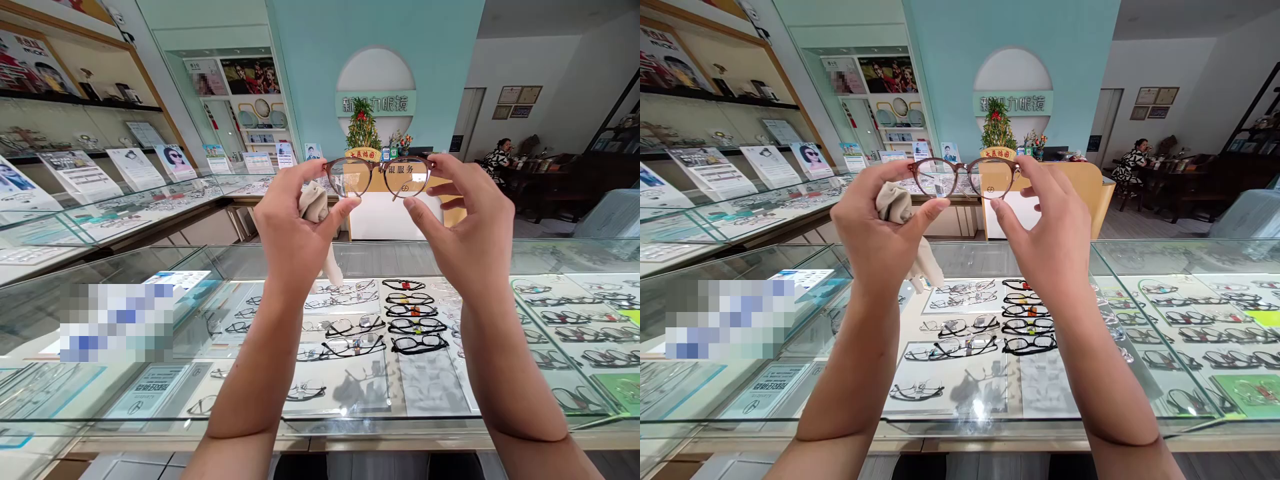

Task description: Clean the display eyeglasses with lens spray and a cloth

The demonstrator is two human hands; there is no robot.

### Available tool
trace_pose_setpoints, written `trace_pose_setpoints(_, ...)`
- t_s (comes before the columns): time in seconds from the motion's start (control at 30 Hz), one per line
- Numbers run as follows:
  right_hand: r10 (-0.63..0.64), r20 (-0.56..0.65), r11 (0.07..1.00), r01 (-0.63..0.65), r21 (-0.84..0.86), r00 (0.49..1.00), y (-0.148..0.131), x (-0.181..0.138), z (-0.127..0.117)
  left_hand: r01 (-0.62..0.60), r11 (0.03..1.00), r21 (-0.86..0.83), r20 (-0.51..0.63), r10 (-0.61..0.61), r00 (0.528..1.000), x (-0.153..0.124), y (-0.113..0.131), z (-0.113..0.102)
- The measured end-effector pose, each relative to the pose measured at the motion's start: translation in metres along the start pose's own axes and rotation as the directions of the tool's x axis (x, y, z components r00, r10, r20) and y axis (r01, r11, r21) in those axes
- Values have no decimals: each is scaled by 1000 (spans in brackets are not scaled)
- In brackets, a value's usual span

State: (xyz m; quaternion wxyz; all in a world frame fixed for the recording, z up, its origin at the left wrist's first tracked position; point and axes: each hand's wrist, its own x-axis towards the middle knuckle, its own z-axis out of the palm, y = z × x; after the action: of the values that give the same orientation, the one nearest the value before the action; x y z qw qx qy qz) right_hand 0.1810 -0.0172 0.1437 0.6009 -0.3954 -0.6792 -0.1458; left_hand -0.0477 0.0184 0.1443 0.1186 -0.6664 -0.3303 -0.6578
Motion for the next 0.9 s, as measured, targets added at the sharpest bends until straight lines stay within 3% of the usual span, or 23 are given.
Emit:
trace_pose_setpoints(0.57, 33, 31, 999, -33, 11, 999, 3, -1, 1, -39, 998, 53, -12, 40, 999, 0, 2, -2)
trace_pose_setpoints(0.9, -2, 22, 1000, 2, -5, 1000, 5, -1, 1, -1, 1000, 27, 10, 1, 1000, 0, 1, -2)
